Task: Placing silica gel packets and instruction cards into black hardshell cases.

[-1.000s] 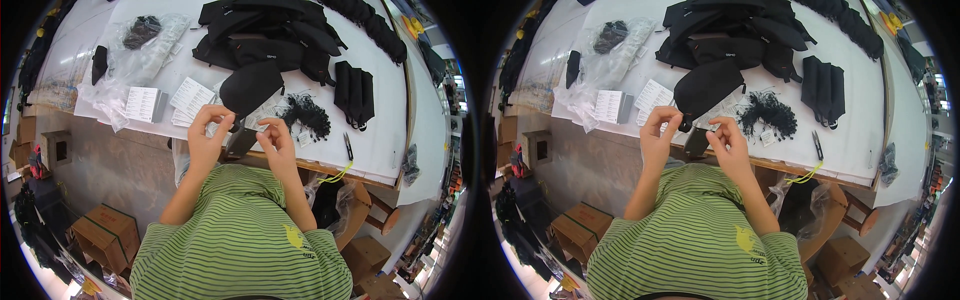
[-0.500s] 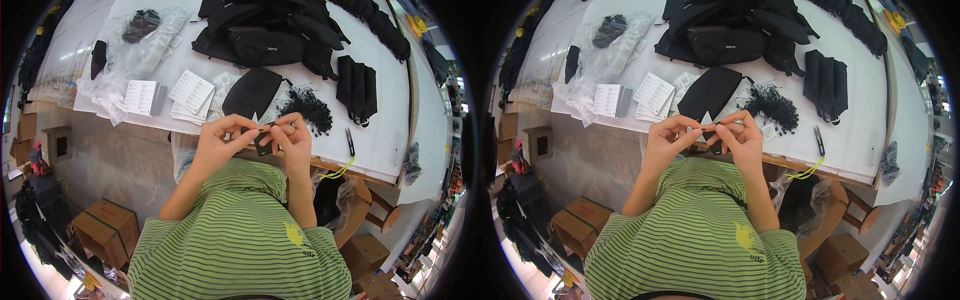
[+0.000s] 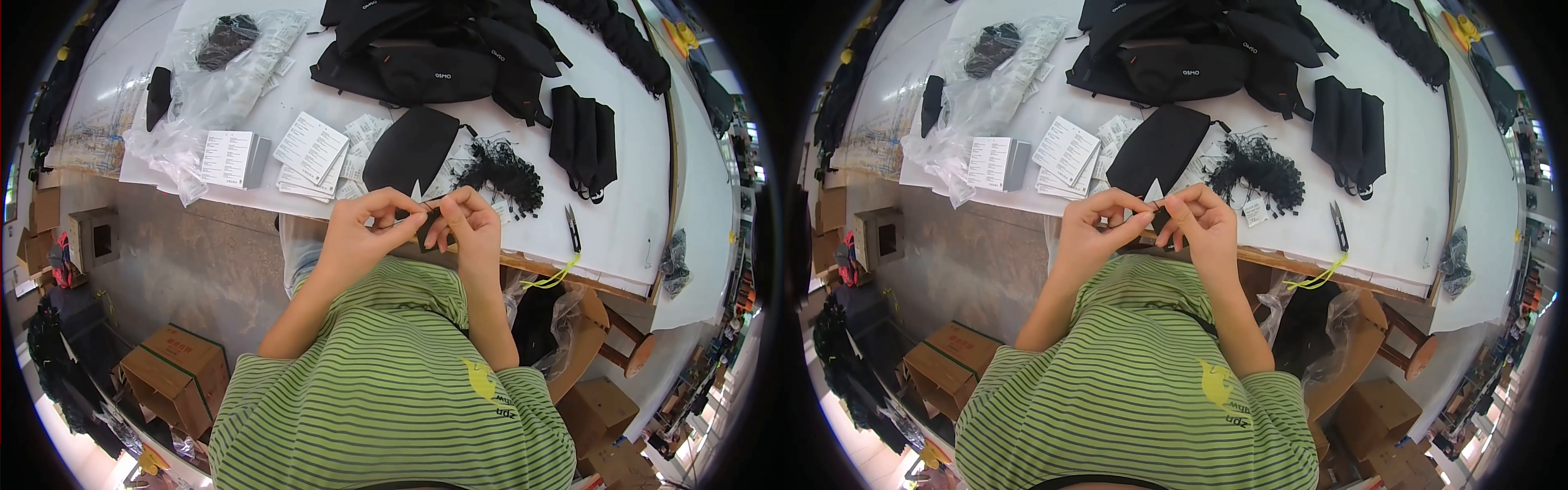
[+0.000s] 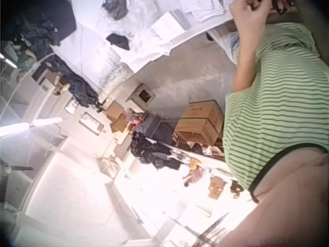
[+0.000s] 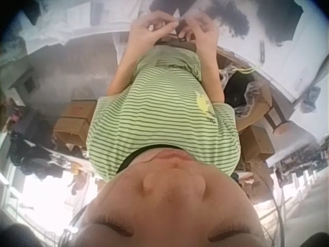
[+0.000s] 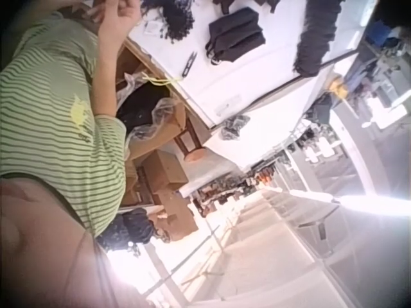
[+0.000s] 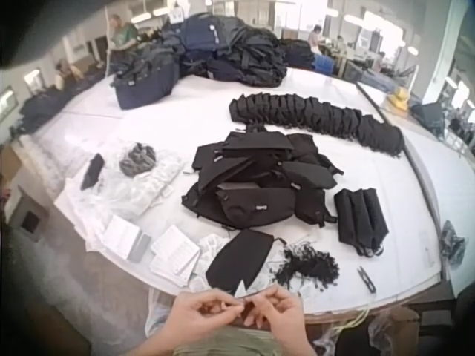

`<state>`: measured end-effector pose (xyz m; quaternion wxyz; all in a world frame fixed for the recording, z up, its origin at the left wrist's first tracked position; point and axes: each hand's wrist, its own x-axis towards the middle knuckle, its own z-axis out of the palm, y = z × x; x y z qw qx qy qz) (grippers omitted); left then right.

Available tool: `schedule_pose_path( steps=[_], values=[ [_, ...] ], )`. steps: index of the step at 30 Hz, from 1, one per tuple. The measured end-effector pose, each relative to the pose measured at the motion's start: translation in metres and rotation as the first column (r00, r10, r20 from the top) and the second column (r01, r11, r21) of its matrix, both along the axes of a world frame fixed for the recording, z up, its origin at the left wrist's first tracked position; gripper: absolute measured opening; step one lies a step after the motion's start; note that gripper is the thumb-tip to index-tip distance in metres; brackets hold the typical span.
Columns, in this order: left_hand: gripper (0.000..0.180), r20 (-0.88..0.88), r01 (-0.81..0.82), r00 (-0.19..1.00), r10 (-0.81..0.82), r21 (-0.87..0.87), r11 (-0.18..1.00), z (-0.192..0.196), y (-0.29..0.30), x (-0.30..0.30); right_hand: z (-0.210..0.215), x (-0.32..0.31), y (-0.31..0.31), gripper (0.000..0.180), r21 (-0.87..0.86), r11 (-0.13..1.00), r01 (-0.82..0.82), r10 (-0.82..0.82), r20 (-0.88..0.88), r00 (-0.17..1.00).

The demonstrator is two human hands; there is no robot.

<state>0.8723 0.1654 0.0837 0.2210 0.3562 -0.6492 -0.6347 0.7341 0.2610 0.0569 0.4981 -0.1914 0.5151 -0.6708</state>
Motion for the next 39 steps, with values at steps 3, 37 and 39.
schedule_pose_path(
  steps=[3,37,39],
  values=[
    [0.009,0.001,-0.004,1.0,0.004,-0.004,1.0,-0.002,0.0,0.001,0.0,0.001,-0.001,0.018,0.01,1.0,-0.001,0.001,0.029,1.0],
    [0.047,0.378,0.587,0.745,-0.55,-0.763,0.271,-0.083,-0.073,-0.1,-0.012,-0.054,0.051,0.018,-0.065,0.927,0.37,-0.375,-0.208,0.903],
    [0.043,0.337,0.523,0.8,-0.496,-0.796,0.304,-0.079,-0.073,-0.095,-0.01,-0.059,0.05,0.019,-0.114,0.917,0.381,-0.397,-0.191,0.898]
  ],
)
